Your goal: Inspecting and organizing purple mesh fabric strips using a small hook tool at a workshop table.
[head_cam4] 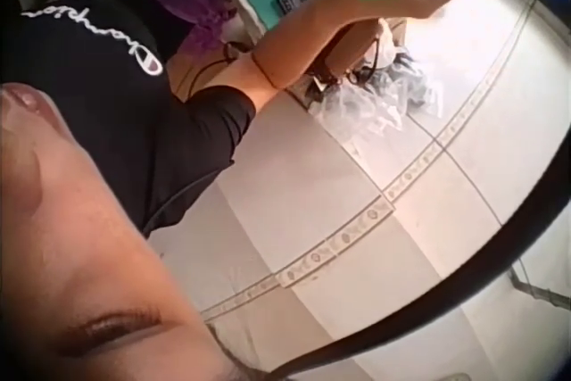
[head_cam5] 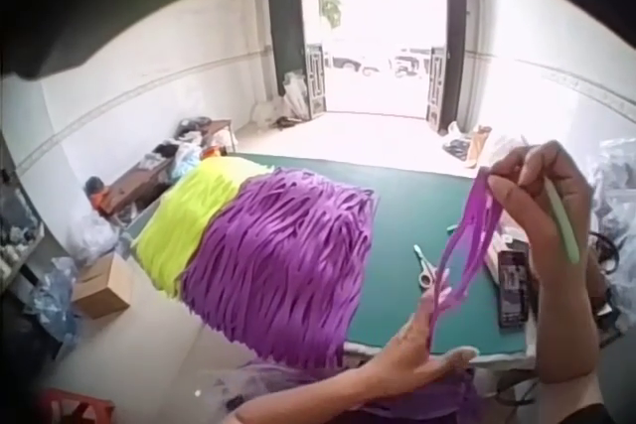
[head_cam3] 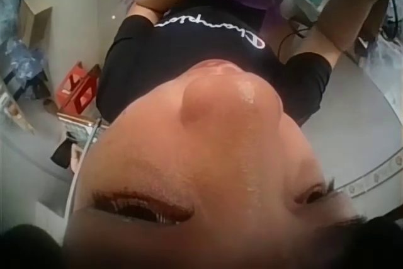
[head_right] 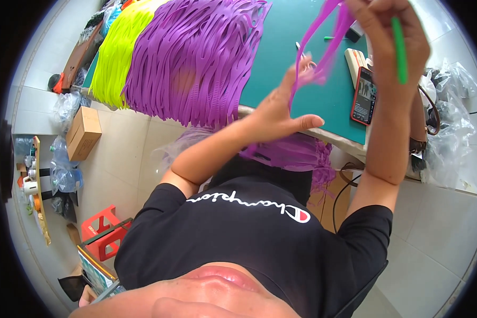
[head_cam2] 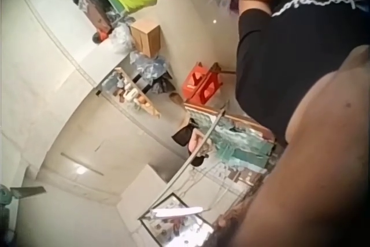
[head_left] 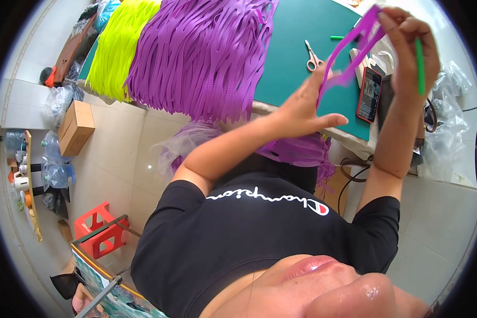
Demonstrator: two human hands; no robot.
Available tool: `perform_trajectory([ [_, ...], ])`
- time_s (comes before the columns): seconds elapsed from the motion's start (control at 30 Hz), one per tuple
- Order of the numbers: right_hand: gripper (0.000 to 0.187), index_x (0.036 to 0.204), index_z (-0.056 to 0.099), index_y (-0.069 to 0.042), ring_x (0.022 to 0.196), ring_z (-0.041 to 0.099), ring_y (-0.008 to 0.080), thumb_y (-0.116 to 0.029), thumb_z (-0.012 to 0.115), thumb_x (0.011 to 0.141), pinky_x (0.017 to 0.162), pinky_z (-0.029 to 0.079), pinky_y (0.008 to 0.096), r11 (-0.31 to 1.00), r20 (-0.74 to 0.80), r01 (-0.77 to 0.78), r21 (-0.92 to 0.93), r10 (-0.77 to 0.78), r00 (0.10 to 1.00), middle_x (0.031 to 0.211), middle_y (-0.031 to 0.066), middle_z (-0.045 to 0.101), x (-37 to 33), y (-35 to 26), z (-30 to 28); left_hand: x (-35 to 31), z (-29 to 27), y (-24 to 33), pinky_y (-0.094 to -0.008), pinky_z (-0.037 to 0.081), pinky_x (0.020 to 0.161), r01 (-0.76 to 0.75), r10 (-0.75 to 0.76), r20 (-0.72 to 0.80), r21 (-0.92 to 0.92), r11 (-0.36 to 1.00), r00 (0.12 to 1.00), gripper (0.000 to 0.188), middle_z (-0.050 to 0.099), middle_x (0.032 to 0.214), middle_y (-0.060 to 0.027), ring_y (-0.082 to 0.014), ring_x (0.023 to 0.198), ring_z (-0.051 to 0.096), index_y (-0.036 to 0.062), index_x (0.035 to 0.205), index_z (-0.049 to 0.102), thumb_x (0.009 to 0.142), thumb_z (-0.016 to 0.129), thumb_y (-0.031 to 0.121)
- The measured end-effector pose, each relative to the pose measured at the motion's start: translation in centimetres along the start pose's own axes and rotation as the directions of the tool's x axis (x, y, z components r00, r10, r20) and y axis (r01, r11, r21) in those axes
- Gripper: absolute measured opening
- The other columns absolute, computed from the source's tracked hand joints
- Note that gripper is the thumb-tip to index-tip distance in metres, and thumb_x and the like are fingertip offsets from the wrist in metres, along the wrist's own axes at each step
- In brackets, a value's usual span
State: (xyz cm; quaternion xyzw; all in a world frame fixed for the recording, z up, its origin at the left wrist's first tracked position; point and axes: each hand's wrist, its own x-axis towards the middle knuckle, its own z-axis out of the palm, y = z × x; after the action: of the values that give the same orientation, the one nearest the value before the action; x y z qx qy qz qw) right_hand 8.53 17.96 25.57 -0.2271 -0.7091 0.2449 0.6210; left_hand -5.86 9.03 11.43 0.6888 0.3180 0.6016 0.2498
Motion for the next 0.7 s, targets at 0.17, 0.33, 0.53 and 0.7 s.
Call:
perform_trajectory([
  [0.17, 0.019, 0.092, 0.054, -0.005, 0.096, 0.066, 0.0209, 0.007, 0.066, 0.083, 0.089, 0.052, 0.0288, 0.892, 0.084, -0.286, 0.349, 0.275, 0.958, 0.110, 0.0172, 0.065, -3.9, 6.3, 4.2, -6.6, -3.1, -0.3, -0.0258, 0.051, 0.061, 0.768, -0.586, 0.501, -0.474, 0.430, 0.637, 0.039, 0.061, 0.083, -0.0045, -0.0116, 0.072, 0.063, 0.0043, 0.129, 0.043, 0.096, 0.060, 0.017],
  [0.33, 0.024, 0.100, 0.049, 0.007, 0.090, 0.063, 0.0283, 0.008, 0.063, 0.082, 0.076, 0.056, 0.0319, -0.048, 0.455, -0.746, 0.664, 0.818, 0.352, 0.104, 0.0193, 0.056, -4.0, 17.8, 6.6, -9.5, -8.3, 0.1, -0.0206, 0.049, 0.058, 0.770, -0.726, 0.321, -0.459, 0.443, 0.609, 0.028, 0.061, 0.081, -0.0048, -0.0079, 0.065, 0.060, 0.0044, 0.127, 0.048, 0.101, 0.050, 0.014],
  [0.53, 0.057, 0.125, 0.032, 0.010, 0.091, 0.058, 0.0253, 0.008, 0.067, 0.080, 0.079, 0.055, 0.0362, 0.022, 0.390, -0.838, 0.545, 0.878, 0.277, 0.106, 0.0183, 0.053, -5.5, 23.6, 11.2, -8.7, -10.3, 1.9, -0.0201, 0.050, 0.061, 0.729, -0.670, 0.303, -0.401, 0.555, 0.677, 0.035, 0.063, 0.085, -0.0059, -0.0078, 0.066, 0.060, 0.0062, 0.138, 0.044, 0.104, 0.041, 0.015],
  [0.7, 0.028, 0.081, 0.043, -0.007, 0.082, 0.058, 0.0228, 0.008, 0.066, 0.078, 0.072, 0.052, 0.0434, 0.315, 0.150, -0.834, 0.453, 0.895, 0.420, 0.094, 0.0137, 0.058, -5.0, 22.3, 15.2, -7.8, -10.0, 1.4, -0.0233, 0.049, 0.065, 0.710, -0.693, 0.204, -0.369, 0.599, 0.691, 0.036, 0.063, 0.084, -0.0043, -0.0083, 0.067, 0.057, 0.0071, 0.139, 0.044, 0.104, 0.043, 0.017],
])
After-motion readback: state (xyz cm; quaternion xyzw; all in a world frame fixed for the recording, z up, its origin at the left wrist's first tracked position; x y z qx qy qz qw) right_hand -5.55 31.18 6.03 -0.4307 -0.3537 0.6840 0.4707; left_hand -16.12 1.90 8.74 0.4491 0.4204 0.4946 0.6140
